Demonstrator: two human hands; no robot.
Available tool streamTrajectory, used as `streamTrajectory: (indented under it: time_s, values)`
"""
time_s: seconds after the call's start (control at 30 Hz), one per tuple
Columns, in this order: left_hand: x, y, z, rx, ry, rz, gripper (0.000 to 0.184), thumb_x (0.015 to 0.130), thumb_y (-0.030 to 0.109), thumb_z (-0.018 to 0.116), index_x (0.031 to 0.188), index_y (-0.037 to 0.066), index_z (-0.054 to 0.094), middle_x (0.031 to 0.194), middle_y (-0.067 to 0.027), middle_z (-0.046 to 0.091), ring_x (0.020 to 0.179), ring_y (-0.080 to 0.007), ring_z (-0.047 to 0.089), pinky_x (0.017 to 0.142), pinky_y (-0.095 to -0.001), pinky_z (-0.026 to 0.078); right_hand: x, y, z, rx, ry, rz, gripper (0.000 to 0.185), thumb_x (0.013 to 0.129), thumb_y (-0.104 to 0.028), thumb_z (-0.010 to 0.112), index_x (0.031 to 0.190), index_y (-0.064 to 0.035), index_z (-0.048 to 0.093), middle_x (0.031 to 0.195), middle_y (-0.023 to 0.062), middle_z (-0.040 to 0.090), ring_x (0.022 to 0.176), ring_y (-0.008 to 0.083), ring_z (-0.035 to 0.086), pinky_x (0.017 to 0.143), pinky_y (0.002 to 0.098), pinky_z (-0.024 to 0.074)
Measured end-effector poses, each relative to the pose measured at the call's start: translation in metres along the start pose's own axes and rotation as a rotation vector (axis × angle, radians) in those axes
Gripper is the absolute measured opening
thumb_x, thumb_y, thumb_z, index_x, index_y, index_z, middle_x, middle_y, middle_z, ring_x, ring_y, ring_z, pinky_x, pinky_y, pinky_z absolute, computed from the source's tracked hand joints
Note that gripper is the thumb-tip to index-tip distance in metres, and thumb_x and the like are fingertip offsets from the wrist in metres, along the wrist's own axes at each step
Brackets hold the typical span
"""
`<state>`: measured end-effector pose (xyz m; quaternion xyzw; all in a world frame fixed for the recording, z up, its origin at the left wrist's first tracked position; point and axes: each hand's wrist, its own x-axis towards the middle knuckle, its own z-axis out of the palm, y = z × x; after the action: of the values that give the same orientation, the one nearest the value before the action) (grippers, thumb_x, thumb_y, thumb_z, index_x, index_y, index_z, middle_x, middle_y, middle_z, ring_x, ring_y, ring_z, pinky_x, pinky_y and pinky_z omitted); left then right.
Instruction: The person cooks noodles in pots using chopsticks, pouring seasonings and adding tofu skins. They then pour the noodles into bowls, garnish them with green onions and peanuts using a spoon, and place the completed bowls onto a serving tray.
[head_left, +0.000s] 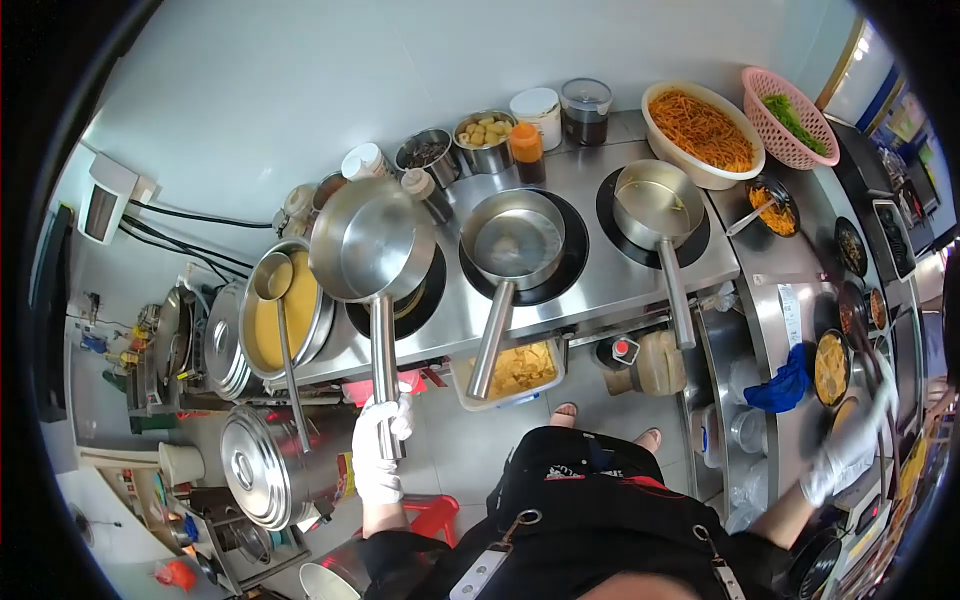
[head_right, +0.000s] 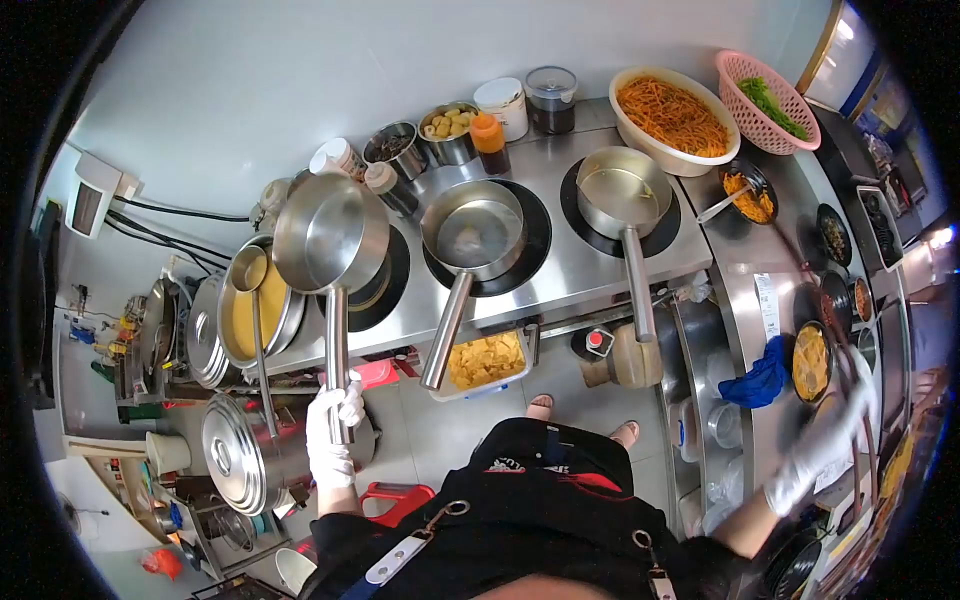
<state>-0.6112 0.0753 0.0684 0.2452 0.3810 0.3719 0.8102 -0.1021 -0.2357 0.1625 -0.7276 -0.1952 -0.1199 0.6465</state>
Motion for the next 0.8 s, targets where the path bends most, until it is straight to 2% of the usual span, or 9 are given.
streamTrajectory:
  time_s: [0.13,0.2,0.27,0.33,0.37,0.47,0.57,0.63,0.8]
  values:
    - [0.042,-0.020,-0.066,-0.071,0.037,-0.041,0.034,0.082,0.008,0.057,0.110,-0.009,0.051,0.073,-0.0045,0.050,0.055,-0.0113,0.045,0.050,-0.0237,0.039,-0.058,-0.024,0.167,0.007,-0.598,-0.083,0.022,0.093,-0.007,0.049,0.109,-0.0014,0.064,0.109,0.0081,0.064,0.099,0.0173,0.060,0.088,0.0309,0.0469]
    - [0.059,-0.030,-0.086,-0.113,0.044,-0.047,0.035,0.083,0.009,0.059,0.111,-0.008,0.049,0.075,-0.0047,0.051,0.055,-0.0111,0.045,0.051,-0.0235,0.040,-0.104,-0.009,0.242,0.110,-0.861,-0.298,0.019,0.089,-0.009,0.058,0.105,-0.0065,0.068,0.106,0.0115,0.065,0.101,0.0237,0.060,0.087,0.0322,0.0483]
    - [0.075,-0.035,-0.102,-0.140,0.047,-0.062,0.033,0.084,0.010,0.058,0.110,-0.008,0.049,0.073,-0.0035,0.050,0.055,-0.0098,0.045,0.050,-0.0222,0.039,-0.131,0.040,0.310,-0.048,-1.099,-0.808,0.033,0.091,-0.014,0.056,0.125,-0.0104,0.056,0.125,0.0143,0.055,0.111,0.0291,0.055,0.092,0.0359,0.0478]
    - [0.088,-0.040,-0.115,-0.140,0.105,-0.091,0.031,0.086,0.010,0.056,0.111,-0.007,0.050,0.071,-0.0001,0.048,0.051,-0.0076,0.042,0.047,-0.0212,0.037,-0.153,0.075,0.363,-0.066,-1.085,-1.048,0.033,0.084,-0.013,0.056,0.116,-0.0059,0.057,0.123,0.0158,0.053,0.115,0.0327,0.052,0.091,0.0370,0.0493]
    - [0.106,-0.047,-0.116,-0.125,0.155,-0.072,0.032,0.090,0.012,0.051,0.116,-0.007,0.045,0.069,0.0016,0.044,0.047,-0.0052,0.037,0.041,-0.0193,0.032,-0.159,0.097,0.378,-0.021,-1.039,-0.978,0.027,0.083,-0.014,0.055,0.108,-0.0029,0.057,0.119,0.0163,0.054,0.114,0.0325,0.052,0.090,0.0373,0.0501]
    - [0.111,-0.049,-0.110,-0.006,0.267,-0.058,0.019,0.090,0.019,0.052,0.075,0.009,0.045,0.057,0.0066,0.036,0.041,-0.0048,0.032,0.037,-0.0194,0.028,-0.166,0.114,0.394,0.055,-1.115,-0.842,0.018,0.084,-0.016,0.052,0.093,-0.0025,0.058,0.109,0.0161,0.053,0.108,0.0323,0.052,0.085,0.0355,0.0511]
    - [0.099,-0.043,-0.079,0.099,0.182,0.029,0.018,0.089,0.019,0.053,0.076,0.009,0.048,0.062,0.0036,0.041,0.045,-0.0057,0.035,0.040,-0.0196,0.032,-0.161,0.135,0.414,-0.109,-1.224,-1.034,0.023,0.088,-0.011,0.047,0.107,0.0007,0.055,0.129,0.0198,0.046,0.118,0.0333,0.049,0.098,0.0365,0.0448]
    - [0.107,-0.027,-0.083,0.085,0.019,-0.073,0.013,0.089,0.014,0.053,0.086,0.002,0.056,0.074,-0.0015,0.052,0.056,-0.0090,0.047,0.050,-0.0213,0.042,-0.157,0.125,0.406,-0.031,-1.369,-0.459,0.035,0.098,-0.022,0.035,0.122,-0.0009,0.049,0.141,0.0192,0.039,0.130,0.0300,0.040,0.106,0.0353,0.0361]
    - [0.121,-0.028,-0.005,0.312,0.091,0.009,0.015,0.090,0.016,0.054,0.090,0.001,0.058,0.080,-0.0044,0.055,0.064,-0.0130,0.050,0.057,-0.0246,0.043,-0.148,0.127,0.405,0.088,-1.355,-0.323,0.052,0.101,-0.036,0.028,0.140,-0.0029,0.037,0.149,0.0140,0.031,0.138,0.0252,0.028,0.115,0.0343,0.0201]
